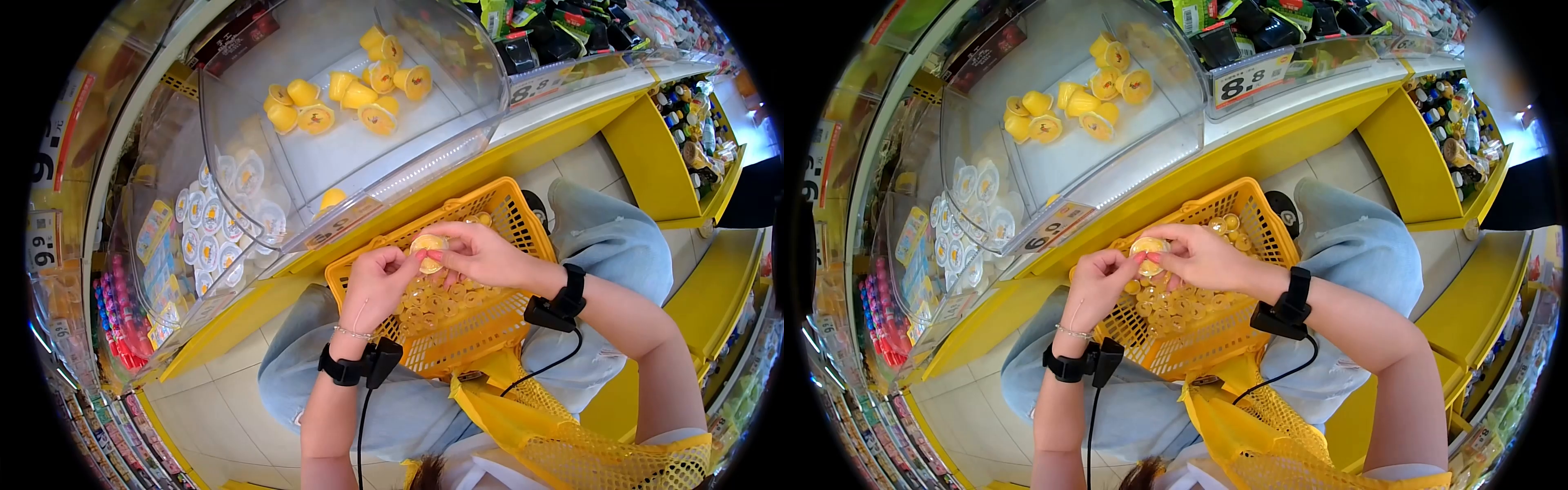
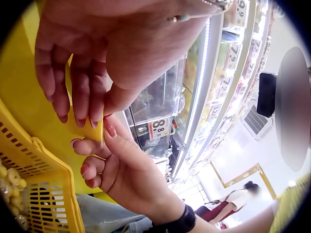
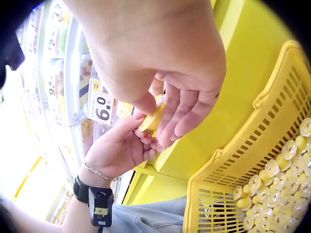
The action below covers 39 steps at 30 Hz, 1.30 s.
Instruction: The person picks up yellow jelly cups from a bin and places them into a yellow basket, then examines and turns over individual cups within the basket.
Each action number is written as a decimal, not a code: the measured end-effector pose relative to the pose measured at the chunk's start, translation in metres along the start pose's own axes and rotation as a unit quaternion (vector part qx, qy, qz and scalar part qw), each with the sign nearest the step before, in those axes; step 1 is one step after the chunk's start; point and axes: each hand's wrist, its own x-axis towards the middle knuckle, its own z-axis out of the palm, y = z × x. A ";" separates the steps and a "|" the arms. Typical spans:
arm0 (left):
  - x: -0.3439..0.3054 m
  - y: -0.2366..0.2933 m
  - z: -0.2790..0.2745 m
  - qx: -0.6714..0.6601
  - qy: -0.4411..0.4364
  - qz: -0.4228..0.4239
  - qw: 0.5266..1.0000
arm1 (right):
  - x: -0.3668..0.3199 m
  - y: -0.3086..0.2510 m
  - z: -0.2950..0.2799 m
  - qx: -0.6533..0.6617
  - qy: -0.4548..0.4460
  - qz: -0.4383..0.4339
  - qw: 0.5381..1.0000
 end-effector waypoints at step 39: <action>0.005 -0.005 0.006 -0.102 -0.052 0.036 0.993 | -0.001 -0.008 -0.003 -0.035 0.063 0.016 0.997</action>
